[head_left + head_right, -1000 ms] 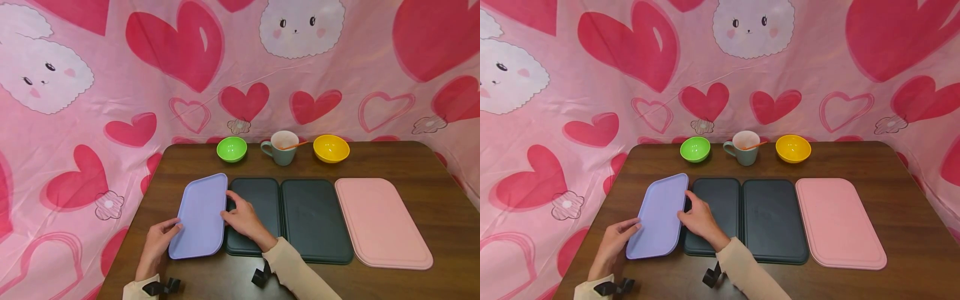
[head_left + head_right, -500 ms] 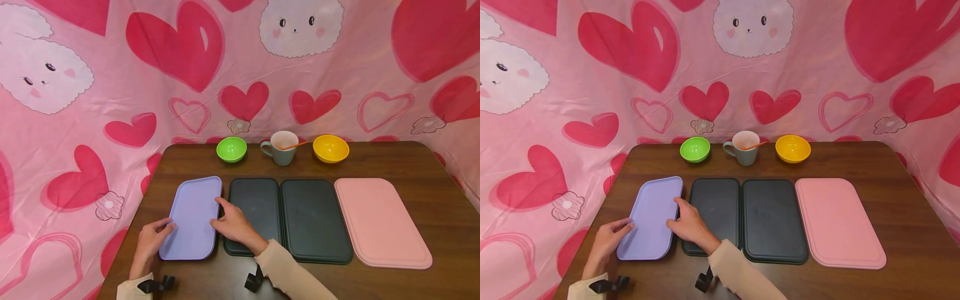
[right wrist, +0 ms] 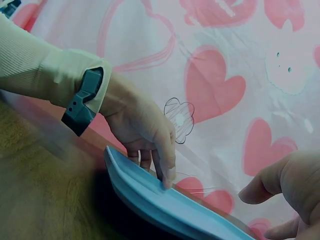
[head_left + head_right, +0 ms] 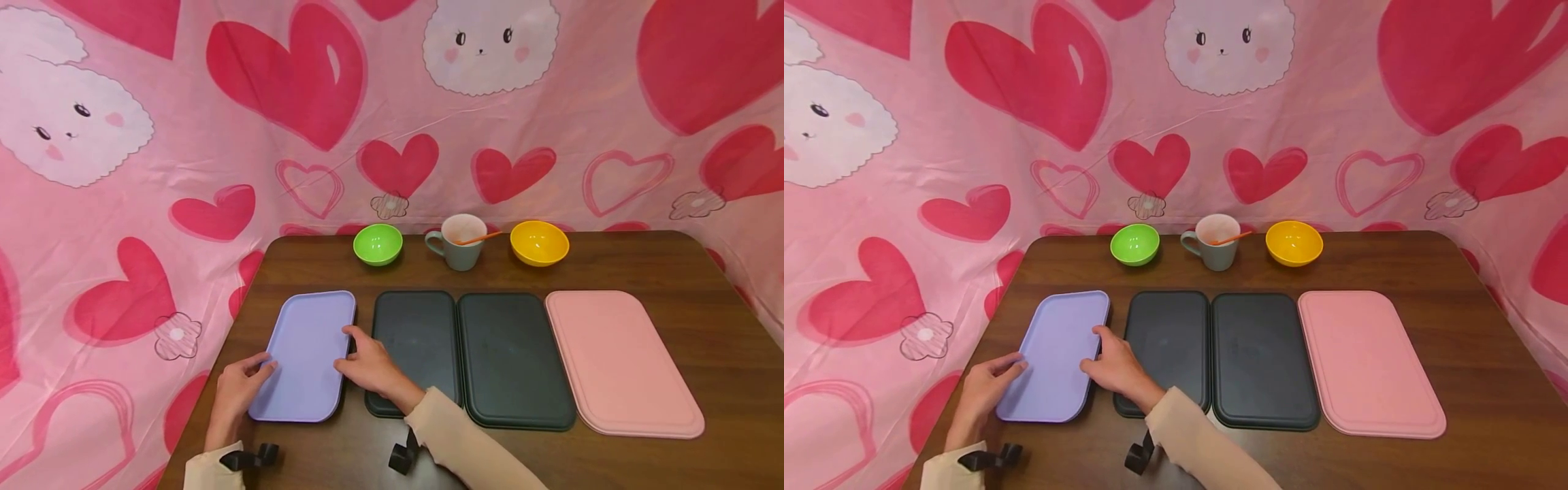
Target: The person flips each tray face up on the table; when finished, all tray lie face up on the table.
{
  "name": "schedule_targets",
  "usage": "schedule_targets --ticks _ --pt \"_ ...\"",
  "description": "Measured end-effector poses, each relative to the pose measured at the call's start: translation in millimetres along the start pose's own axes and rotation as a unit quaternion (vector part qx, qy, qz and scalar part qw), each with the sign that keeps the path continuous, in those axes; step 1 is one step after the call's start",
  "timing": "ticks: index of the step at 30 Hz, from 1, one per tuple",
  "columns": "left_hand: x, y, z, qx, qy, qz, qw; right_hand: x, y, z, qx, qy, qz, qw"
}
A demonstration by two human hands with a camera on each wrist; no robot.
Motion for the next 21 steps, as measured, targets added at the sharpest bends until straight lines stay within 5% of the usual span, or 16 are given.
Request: schedule_targets --ticks 21 --pt "6.3 -10.1 -5.9 -0.004 -0.033 0.023 0.9992 -14.3 -12.1 1.2 -0.032 -0.034 -0.005 0.9989"
Point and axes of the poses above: each hand's wrist, its own y-axis away from the middle knuckle, its own x-axis out of the back of the hand, z = x × y, the point moved 3 cm from there along -y, towards the middle knuckle, and after that the axes turned 11 degrees about -y, right-handed, at the moved point
